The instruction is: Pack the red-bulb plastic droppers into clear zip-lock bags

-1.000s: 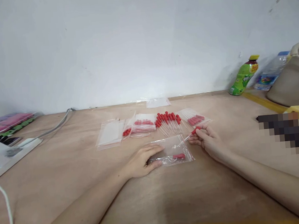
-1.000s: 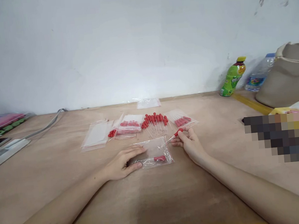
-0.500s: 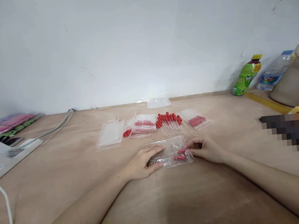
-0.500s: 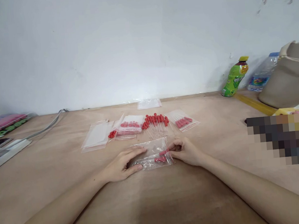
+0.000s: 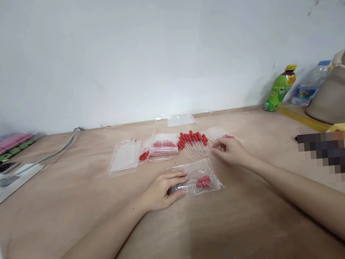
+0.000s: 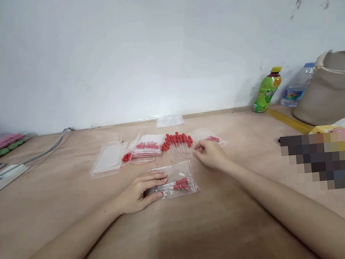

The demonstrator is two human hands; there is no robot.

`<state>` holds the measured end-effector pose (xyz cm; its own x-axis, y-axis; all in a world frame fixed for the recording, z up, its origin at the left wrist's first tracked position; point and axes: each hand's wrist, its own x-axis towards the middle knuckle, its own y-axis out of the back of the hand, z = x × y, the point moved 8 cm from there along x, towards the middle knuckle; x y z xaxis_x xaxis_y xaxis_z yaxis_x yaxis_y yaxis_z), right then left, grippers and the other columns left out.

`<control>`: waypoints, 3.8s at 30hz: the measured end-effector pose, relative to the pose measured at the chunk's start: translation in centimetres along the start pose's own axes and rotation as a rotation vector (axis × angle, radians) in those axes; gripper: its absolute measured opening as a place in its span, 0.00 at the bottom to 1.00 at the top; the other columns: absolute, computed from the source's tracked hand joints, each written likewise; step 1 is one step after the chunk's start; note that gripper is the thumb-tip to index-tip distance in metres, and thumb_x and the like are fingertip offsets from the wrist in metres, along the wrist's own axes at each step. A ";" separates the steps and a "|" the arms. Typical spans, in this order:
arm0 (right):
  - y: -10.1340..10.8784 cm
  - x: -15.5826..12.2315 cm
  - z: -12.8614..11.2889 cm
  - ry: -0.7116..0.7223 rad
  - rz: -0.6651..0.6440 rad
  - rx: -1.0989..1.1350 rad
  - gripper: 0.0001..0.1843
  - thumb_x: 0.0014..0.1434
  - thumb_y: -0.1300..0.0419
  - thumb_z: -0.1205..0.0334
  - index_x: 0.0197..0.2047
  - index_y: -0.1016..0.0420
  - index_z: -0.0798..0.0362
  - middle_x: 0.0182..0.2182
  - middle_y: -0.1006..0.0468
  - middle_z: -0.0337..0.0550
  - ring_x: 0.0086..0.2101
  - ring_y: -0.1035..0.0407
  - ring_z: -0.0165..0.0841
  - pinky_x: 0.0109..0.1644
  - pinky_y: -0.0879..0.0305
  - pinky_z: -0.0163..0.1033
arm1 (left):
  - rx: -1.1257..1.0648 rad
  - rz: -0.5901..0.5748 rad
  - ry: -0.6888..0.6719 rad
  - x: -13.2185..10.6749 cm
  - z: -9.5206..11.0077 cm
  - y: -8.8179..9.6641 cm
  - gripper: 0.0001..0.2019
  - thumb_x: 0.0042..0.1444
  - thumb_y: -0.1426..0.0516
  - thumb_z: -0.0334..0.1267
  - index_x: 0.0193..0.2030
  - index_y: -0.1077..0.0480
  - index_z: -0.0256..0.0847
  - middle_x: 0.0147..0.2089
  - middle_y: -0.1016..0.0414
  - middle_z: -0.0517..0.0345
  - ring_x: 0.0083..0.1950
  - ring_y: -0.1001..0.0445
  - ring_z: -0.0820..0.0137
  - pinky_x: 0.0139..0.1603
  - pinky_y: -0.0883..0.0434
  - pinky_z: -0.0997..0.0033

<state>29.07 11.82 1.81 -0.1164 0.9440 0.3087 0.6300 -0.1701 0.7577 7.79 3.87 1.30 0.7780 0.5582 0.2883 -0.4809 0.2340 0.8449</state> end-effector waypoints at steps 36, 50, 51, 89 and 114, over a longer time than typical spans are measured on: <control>-2.4 -5.4 0.4 -0.429 0.002 0.984 0.20 0.50 0.42 0.52 0.38 0.51 0.48 0.27 0.31 0.33 0.22 0.30 0.29 0.28 0.30 0.39 | 0.031 -0.011 0.078 -0.3 0.0 0.2 0.28 0.58 0.47 0.42 0.64 0.51 0.44 0.62 0.42 0.50 0.61 0.41 0.61 0.59 0.40 0.57; -2.2 -5.2 -2.1 0.093 -0.219 0.298 0.10 0.52 0.42 0.56 0.33 0.23 0.51 0.26 0.29 0.40 0.27 0.37 0.29 0.30 0.40 0.34 | 0.010 0.004 0.048 -0.4 0.0 0.3 0.31 0.57 0.46 0.44 0.64 0.53 0.44 0.62 0.43 0.49 0.60 0.40 0.60 0.58 0.39 0.57; -2.3 -5.3 -2.7 0.143 -0.232 0.281 0.10 0.54 0.44 0.57 0.33 0.23 0.50 0.30 0.28 0.42 0.30 0.36 0.30 0.34 0.39 0.36 | 0.009 0.005 0.046 -0.4 0.0 0.2 0.30 0.57 0.46 0.44 0.64 0.53 0.44 0.62 0.42 0.49 0.60 0.39 0.60 0.58 0.39 0.57; 0.9 0.4 2.8 -0.267 0.318 0.582 0.21 0.52 0.46 0.52 0.46 0.46 0.51 0.23 0.29 0.34 0.16 0.41 0.24 0.18 0.45 0.30 | 0.024 -0.005 0.049 -0.5 -0.7 -0.3 0.23 0.56 0.44 0.44 0.57 0.37 0.41 0.62 0.41 0.49 0.61 0.41 0.62 0.60 0.41 0.59; -2.0 -5.4 0.0 -0.087 -0.136 0.585 0.16 0.46 0.37 0.49 0.30 0.31 0.53 0.26 0.27 0.39 0.26 0.36 0.28 0.30 0.37 0.36 | 0.021 -0.016 0.064 -0.5 -0.2 0.0 0.30 0.57 0.46 0.45 0.63 0.52 0.44 0.62 0.42 0.51 0.60 0.40 0.62 0.58 0.39 0.59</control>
<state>28.41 7.09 -1.36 -0.1780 0.9702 0.1644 0.9343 0.1142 0.3377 7.30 3.74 1.10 0.7578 0.6046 0.2453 -0.4591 0.2270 0.8589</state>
